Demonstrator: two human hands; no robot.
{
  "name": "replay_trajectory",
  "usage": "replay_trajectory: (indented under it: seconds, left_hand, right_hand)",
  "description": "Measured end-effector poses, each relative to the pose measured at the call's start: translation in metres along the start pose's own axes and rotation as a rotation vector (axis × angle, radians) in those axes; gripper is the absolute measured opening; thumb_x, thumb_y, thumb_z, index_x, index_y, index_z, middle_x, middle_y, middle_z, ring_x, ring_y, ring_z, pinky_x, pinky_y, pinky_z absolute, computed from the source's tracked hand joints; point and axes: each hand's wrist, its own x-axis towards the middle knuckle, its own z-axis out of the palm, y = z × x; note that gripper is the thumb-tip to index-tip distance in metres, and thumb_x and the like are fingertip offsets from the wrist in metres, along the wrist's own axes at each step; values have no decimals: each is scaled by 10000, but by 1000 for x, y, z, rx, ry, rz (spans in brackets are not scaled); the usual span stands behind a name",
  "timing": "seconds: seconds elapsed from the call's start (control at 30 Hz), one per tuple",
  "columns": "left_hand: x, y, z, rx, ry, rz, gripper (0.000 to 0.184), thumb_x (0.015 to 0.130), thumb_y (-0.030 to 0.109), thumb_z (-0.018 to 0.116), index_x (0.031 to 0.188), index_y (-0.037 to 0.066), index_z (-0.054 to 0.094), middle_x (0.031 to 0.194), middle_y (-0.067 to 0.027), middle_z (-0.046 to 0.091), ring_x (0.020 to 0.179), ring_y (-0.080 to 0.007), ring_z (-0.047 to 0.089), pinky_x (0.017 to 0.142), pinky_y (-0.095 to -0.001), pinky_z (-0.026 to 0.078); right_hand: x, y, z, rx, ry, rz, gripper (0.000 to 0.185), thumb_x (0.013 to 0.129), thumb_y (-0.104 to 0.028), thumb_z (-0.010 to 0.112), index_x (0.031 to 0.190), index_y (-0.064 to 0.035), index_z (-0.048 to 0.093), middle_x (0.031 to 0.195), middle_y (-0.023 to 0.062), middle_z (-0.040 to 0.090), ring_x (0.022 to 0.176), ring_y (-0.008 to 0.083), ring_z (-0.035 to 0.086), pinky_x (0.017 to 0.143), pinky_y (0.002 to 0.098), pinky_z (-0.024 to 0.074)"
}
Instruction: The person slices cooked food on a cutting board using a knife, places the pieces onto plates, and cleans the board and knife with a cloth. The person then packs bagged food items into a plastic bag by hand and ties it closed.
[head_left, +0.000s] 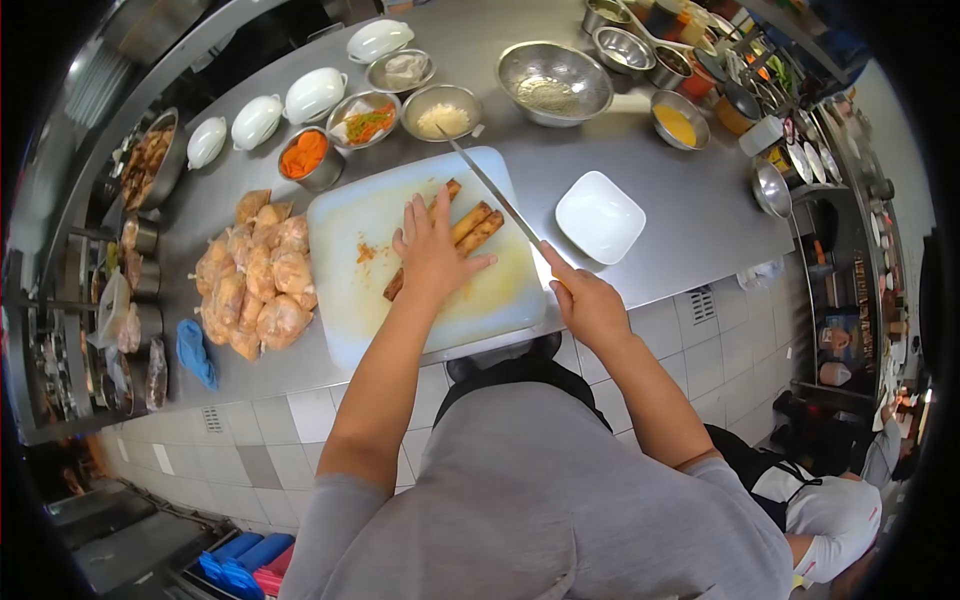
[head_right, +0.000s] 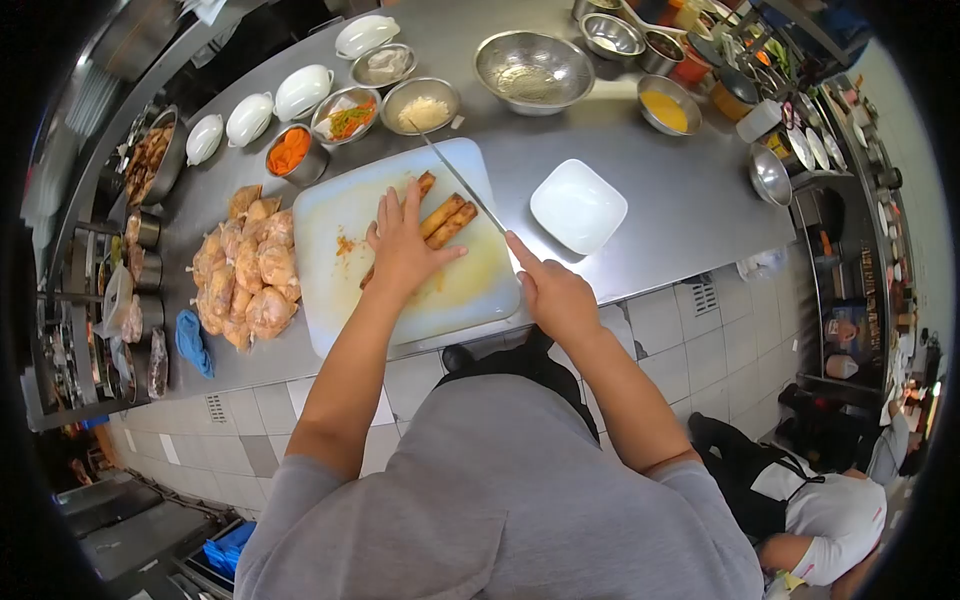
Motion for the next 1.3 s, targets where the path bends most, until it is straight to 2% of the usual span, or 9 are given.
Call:
replay_trajectory:
  seconds: [0.23, 0.37, 0.47, 0.53, 0.73, 0.87, 0.93, 1.0, 1.3]
  left_hand:
    - [18, 2, 31, -104, -221, -200, 1168, 757, 417, 908, 1666, 131, 232, 1588, -184, 438, 1456, -373, 405, 1126, -611, 280]
    - [4, -1, 16, -102, -92, -100, 1105, 783, 388, 893, 1648, 107, 266, 1519, -191, 504, 1386, -370, 473, 1126, -597, 291]
    - [-6, -17, 9, -178, 145, -8, 912, 826, 337, 865, 1570, 75, 407, 1420, -195, 579, 1316, -369, 530, 1111, -543, 347]
    - [-18, -42, 8, -265, 321, -190, 664, 862, 289, 836, 1421, 58, 564, 1319, -187, 631, 1258, -367, 563, 1062, -499, 411]
    - [-43, -46, -4, -231, 347, -175, 427, 885, 238, 793, 1250, 66, 652, 1207, -121, 655, 1172, -349, 577, 1011, -496, 431]
    - [-36, -32, -6, -149, 364, -109, 403, 866, 182, 793, 1223, 52, 659, 1221, -150, 659, 1182, -345, 588, 1017, -467, 462]
    - [-31, -29, 3, -150, 289, -33, 516, 809, 273, 818, 1259, 82, 656, 1319, -100, 608, 1263, -339, 513, 1040, -521, 377]
    - [-29, -21, 11, -108, 218, -55, 554, 785, 284, 825, 1271, 81, 652, 1354, -99, 585, 1278, -337, 498, 1043, -530, 367]
    - [10, -10, 13, -68, -79, -190, 662, 731, 341, 834, 1305, 74, 638, 1378, -92, 587, 1291, -317, 507, 1051, -536, 369]
  right_hand:
    - [13, 33, 4, 55, 14, -48, 632, 1033, -194, 600, 1604, -371, 395, 938, 150, 703, 841, 372, 700, 778, 495, 567]
    - [18, 22, -5, 58, -70, -84, 625, 1054, -229, 548, 1626, -372, 342, 903, 173, 672, 782, 368, 688, 724, 501, 558]
    - [21, 12, 0, 88, -115, -95, 637, 1059, -222, 533, 1635, -380, 315, 928, 176, 669, 786, 367, 692, 726, 497, 560]
    - [19, 7, 4, 110, -130, -123, 644, 1061, -218, 526, 1640, -386, 301, 936, 176, 666, 786, 365, 693, 726, 494, 562]
    - [23, -17, 11, 44, -143, -154, 677, 1039, -187, 544, 1640, -388, 308, 919, 164, 664, 703, 365, 683, 681, 490, 568]
    - [11, -29, -3, 161, 96, -261, 683, 1030, -173, 563, 1633, -393, 327, 865, 152, 666, 661, 352, 654, 633, 494, 531]
    - [16, -25, 13, 170, 151, -297, 703, 1024, -165, 568, 1637, -399, 316, 858, 157, 673, 664, 349, 658, 630, 499, 525]
    - [33, -12, 38, 15, -266, -146, 810, 975, -77, 546, 1667, -369, 243, 843, 165, 698, 690, 349, 702, 650, 475, 575]
    - [26, -43, -27, -110, -467, -53, 865, 943, -50, 529, 1677, -369, 200, 905, 188, 724, 790, 345, 725, 708, 502, 585]
